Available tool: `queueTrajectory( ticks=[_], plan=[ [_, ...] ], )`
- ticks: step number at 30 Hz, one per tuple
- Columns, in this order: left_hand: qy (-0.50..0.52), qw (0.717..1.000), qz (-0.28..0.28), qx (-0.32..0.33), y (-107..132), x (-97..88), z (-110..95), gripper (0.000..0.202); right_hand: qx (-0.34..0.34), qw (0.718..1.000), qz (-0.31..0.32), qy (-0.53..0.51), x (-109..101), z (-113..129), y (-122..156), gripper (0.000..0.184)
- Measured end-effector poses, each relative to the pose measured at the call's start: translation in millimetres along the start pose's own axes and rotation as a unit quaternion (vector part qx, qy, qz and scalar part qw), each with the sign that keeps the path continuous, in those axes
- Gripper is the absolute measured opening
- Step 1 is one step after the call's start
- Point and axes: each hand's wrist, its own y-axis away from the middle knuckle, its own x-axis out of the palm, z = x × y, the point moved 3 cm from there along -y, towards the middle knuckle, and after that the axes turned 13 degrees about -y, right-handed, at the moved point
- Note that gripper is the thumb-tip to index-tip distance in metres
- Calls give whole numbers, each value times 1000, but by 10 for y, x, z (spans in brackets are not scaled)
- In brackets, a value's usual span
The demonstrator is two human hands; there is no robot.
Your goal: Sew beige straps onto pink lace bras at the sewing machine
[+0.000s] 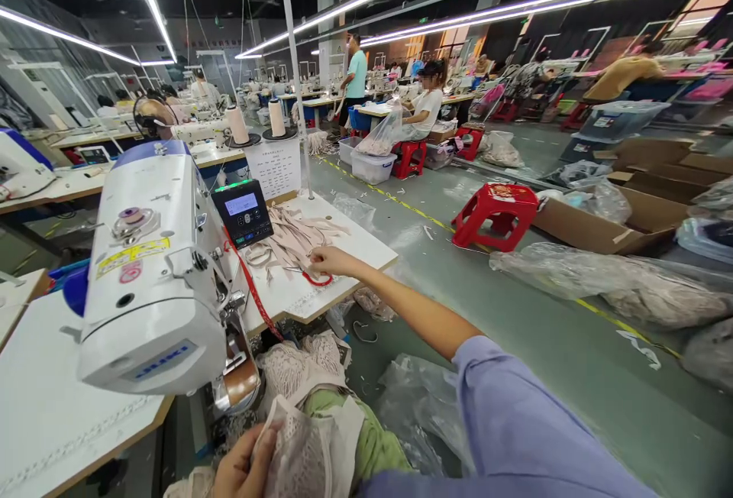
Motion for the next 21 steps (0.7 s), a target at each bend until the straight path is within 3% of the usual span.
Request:
queueTrajectory(
  ticks=[4, 8, 10, 12, 14, 17, 21],
  plan=[
    [-24, 998, -6, 53, 111, -74, -173, 52, -7, 974, 64, -217, 337, -29, 284, 32],
    [28, 999, 6, 41, 117, -118, -102, 50, 39, 912, 156, -378, 898, -219, 665, 35],
    [65, 997, 20, 21, 132, -130, -42, 51, 93, 865, 191, -454, 1185, -301, 926, 31],
    [84, 996, 29, 12, 169, -144, -28, 50, 137, 840, 209, -482, 1434, -333, 1174, 28],
    [87, 996, 33, 15, 205, -164, -53, 47, 129, 860, 214, -446, 1609, -299, 1338, 27],
    [75, 996, 40, 33, 229, -191, -112, 44, 59, 905, 221, -359, 1737, -157, 1413, 30],
    [33, 996, 59, 67, 238, -211, -187, 36, -14, 922, 240, -305, 1803, 37, 1395, 30]
  ],
)
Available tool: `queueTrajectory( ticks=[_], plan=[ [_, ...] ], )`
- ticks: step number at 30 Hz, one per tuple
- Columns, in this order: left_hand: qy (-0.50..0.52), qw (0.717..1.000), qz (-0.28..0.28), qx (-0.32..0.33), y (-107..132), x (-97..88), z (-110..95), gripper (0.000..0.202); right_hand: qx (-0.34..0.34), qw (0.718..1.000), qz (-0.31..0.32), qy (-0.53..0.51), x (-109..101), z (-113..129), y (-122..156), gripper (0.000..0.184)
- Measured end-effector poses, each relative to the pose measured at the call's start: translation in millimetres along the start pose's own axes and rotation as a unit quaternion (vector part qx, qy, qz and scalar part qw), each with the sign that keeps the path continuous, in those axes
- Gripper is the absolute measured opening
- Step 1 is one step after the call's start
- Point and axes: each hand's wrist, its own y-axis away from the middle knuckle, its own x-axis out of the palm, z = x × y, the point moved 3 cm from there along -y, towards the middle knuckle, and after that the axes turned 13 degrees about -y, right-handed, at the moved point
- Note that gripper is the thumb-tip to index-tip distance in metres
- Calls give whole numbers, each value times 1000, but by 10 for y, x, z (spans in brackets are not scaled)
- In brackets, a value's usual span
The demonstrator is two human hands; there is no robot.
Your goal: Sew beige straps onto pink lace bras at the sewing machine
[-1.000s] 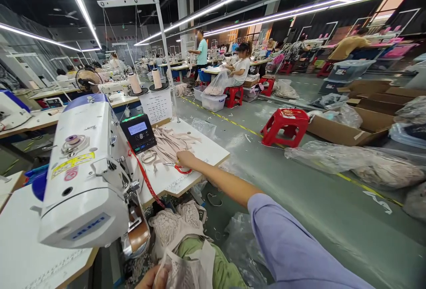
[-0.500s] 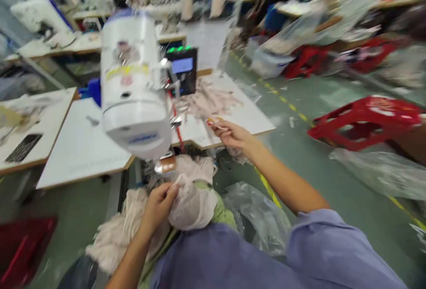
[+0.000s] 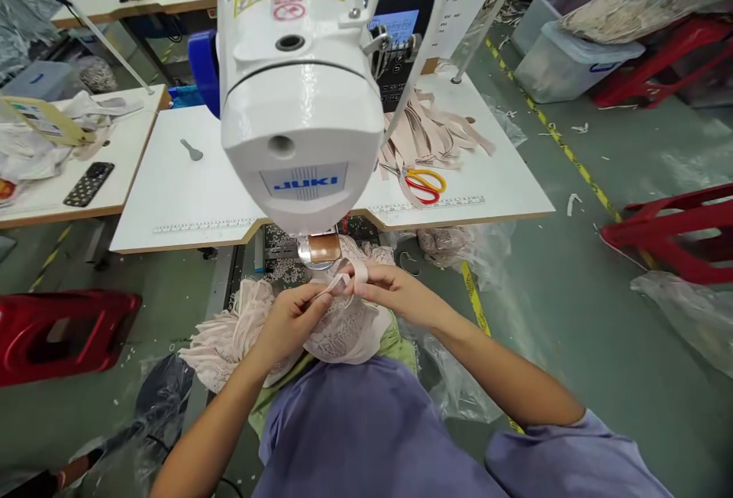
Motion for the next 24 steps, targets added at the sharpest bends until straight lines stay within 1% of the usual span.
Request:
queueTrajectory(
  ticks=[2, 4, 6, 8, 10, 11, 13, 15, 16, 17, 18, 20, 21, 22, 24],
  plan=[
    [-26, 1000, 6, 16, 8, -10, -35, 34, -14, 999, 2, 32, 52, 31, -23, 29],
    [-50, 998, 8, 24, 17, -14, -58, 37, -42, 996, -18, 81, 95, 49, -28, 27],
    [-65, 997, -7, 34, 24, -1, -74, 36, -90, 988, -37, 119, 143, 57, -22, 24],
    [-62, 995, -38, 66, 30, 53, -82, 28, -121, 986, -45, 103, 187, 26, -22, 21],
    [-44, 992, -72, 98, 39, 156, -61, 24, -108, 992, -58, 25, 195, -57, -44, 20],
    [-36, 991, -88, 97, 42, 218, -30, 26, -88, 993, -74, -23, 182, -109, -64, 20],
    [-36, 987, -139, 65, 46, 317, 62, 25, -39, 990, -104, -91, 131, -201, -112, 22],
    [-54, 977, -201, 43, 48, 343, 136, 22, 4, 988, -117, -105, 63, -233, -158, 28],
    [-76, 971, -222, 51, 43, 326, 146, 24, 18, 988, -115, -99, 26, -221, -180, 30],
    [-106, 964, -232, 74, 33, 291, 135, 28, 25, 989, -109, -92, -13, -193, -201, 32],
    [-140, 958, -227, 108, 15, 244, 106, 32, 21, 991, -103, -85, -54, -152, -223, 34],
    [-193, 947, -198, 163, -33, 125, 26, 34, -3, 992, -104, -72, -149, -65, -277, 34],
    [-202, 946, -187, 169, -62, 55, -10, 33, -14, 991, -111, -70, -201, -36, -311, 33],
    [-198, 950, -183, 159, -92, -16, -42, 32, -18, 990, -118, -70, -251, -23, -350, 32],
    [-168, 963, -182, 108, -147, -132, -83, 31, -4, 989, -125, -81, -336, -41, -442, 32]
  ],
)
